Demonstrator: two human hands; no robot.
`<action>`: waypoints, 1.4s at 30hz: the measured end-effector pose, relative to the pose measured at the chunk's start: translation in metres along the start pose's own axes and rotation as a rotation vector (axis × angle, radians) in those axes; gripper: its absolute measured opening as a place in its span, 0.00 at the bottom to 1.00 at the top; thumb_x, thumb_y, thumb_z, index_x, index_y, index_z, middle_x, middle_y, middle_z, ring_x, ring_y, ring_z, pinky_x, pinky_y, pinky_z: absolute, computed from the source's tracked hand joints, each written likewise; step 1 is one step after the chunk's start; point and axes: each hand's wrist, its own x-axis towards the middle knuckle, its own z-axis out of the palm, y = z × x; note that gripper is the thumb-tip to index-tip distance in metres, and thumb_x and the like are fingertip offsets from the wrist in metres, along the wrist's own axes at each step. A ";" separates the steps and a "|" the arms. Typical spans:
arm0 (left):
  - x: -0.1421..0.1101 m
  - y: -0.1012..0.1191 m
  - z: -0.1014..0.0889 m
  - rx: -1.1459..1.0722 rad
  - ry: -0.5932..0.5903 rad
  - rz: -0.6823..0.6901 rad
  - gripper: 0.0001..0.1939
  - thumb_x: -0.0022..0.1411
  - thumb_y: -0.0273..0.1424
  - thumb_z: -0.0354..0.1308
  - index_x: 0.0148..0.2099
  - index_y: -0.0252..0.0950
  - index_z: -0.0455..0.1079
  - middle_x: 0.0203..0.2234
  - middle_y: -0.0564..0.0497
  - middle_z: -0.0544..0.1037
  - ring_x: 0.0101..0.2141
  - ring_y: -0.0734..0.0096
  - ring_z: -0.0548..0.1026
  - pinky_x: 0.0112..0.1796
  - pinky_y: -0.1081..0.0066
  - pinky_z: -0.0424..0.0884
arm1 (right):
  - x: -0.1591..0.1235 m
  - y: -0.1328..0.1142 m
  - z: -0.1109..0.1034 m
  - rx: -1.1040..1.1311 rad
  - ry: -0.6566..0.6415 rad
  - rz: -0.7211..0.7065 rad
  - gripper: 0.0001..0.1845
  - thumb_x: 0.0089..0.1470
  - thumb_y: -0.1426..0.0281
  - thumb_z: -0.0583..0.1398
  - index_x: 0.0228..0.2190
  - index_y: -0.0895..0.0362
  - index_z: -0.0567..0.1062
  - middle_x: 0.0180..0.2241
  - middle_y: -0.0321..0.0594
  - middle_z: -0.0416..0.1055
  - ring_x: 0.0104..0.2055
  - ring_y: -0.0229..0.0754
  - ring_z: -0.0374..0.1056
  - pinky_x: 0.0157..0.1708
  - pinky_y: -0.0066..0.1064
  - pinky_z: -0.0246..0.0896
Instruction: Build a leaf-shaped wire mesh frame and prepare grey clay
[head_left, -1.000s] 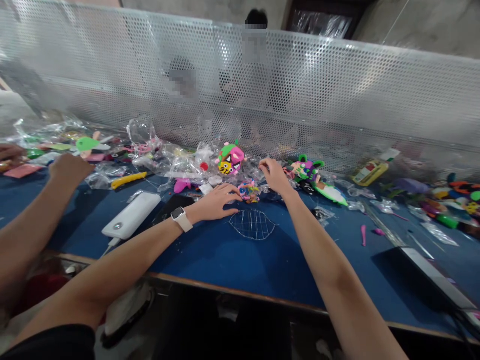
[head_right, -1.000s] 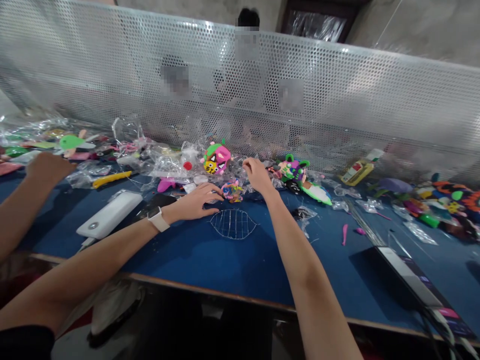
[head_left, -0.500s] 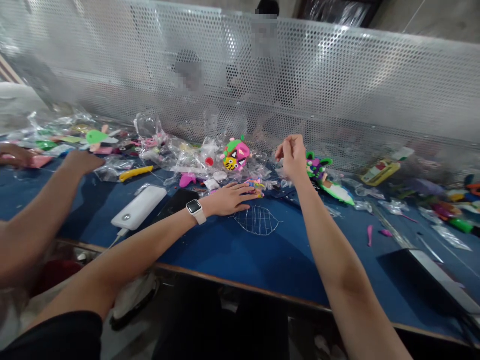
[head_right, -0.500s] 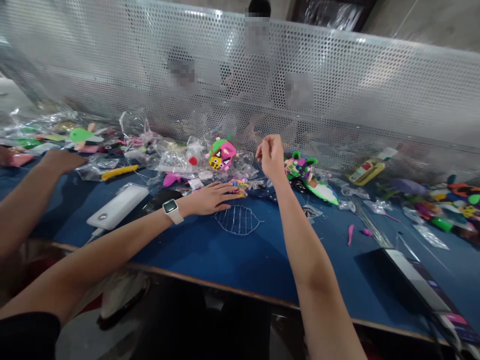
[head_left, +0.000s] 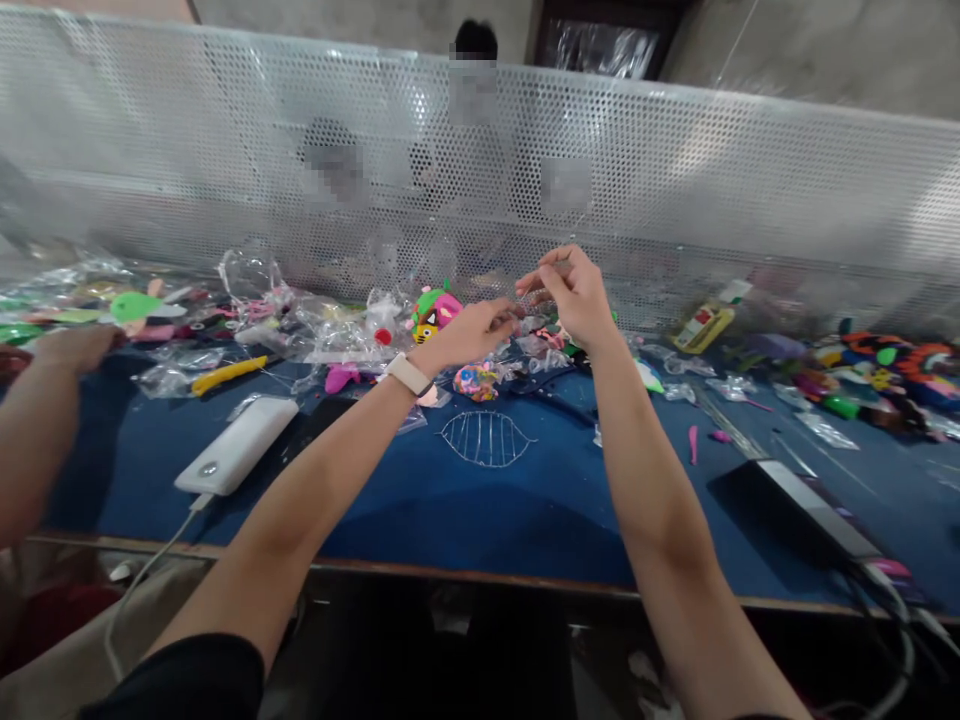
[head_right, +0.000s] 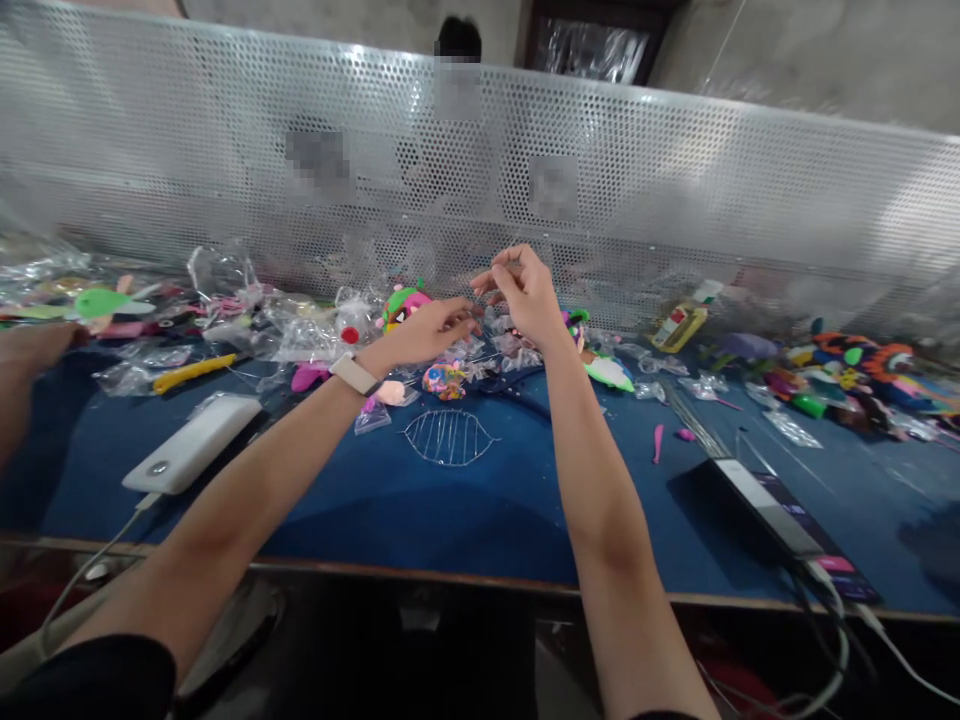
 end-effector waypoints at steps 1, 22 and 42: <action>0.003 -0.002 0.003 -0.042 0.006 -0.008 0.15 0.76 0.32 0.50 0.53 0.32 0.76 0.41 0.43 0.87 0.37 0.69 0.85 0.41 0.69 0.77 | 0.000 -0.002 -0.001 -0.028 -0.013 0.007 0.25 0.65 0.40 0.61 0.45 0.47 0.69 0.37 0.38 0.81 0.41 0.45 0.80 0.39 0.38 0.77; -0.013 -0.024 -0.046 -0.686 0.275 -0.350 0.13 0.78 0.21 0.49 0.48 0.32 0.76 0.32 0.49 0.80 0.25 0.79 0.77 0.30 0.74 0.73 | -0.039 0.074 -0.010 -1.208 -1.011 0.644 0.39 0.34 0.67 0.77 0.52 0.50 0.82 0.53 0.47 0.79 0.53 0.57 0.77 0.41 0.38 0.72; -0.011 -0.044 -0.053 -0.602 0.309 -0.358 0.13 0.68 0.20 0.54 0.44 0.33 0.81 0.36 0.44 0.81 0.25 0.78 0.71 0.31 0.68 0.70 | -0.026 0.009 -0.030 -0.591 -0.507 0.201 0.21 0.49 0.62 0.70 0.46 0.49 0.78 0.46 0.41 0.78 0.51 0.54 0.75 0.59 0.51 0.70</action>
